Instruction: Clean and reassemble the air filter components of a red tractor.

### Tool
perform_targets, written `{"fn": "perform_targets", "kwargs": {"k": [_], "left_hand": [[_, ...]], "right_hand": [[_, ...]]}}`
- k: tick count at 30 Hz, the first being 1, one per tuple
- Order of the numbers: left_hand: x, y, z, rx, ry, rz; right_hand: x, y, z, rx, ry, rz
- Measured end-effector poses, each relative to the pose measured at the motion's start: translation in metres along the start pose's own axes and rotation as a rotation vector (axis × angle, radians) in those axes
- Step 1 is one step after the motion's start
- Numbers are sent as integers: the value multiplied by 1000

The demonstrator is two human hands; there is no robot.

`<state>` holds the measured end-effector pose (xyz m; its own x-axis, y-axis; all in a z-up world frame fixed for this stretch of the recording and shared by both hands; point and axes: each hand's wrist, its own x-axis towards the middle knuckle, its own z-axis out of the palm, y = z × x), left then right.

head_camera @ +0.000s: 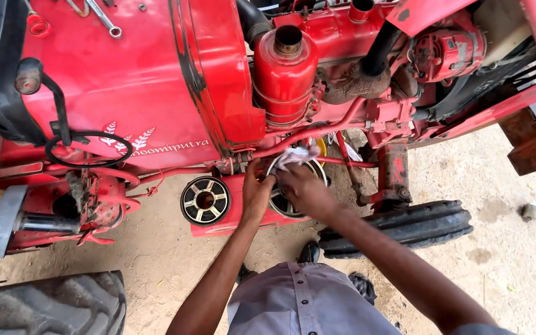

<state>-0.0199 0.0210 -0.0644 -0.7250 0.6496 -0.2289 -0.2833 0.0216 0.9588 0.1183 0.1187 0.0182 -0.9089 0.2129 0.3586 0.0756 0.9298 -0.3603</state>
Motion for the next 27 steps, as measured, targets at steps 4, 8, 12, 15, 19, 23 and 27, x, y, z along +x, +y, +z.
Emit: {"fn": "perform_targets", "kwargs": {"k": [4,8,12,15,19,23,27], "left_hand": [[-17,34,2,197,16,-124],[-16,15,-8,524,164,181],[-18,22,-6,458,159,212],[-12,13,0,474,149,203],[-16,30,1,543,131,180],[-16,39,-1,564,196,261],[-18,49,-2,521,213,286]], "right_hand": [[0,6,1,-166,-32,45],[-11,27,3,-330,-368,309],[-5,9,-4,-162,-366,616],[7,-30,-1,-100,92,235],[-12,13,39,-142,159,91],[-11,27,33,-136,-48,358],[-8,19,16,-96,-424,555]]}}
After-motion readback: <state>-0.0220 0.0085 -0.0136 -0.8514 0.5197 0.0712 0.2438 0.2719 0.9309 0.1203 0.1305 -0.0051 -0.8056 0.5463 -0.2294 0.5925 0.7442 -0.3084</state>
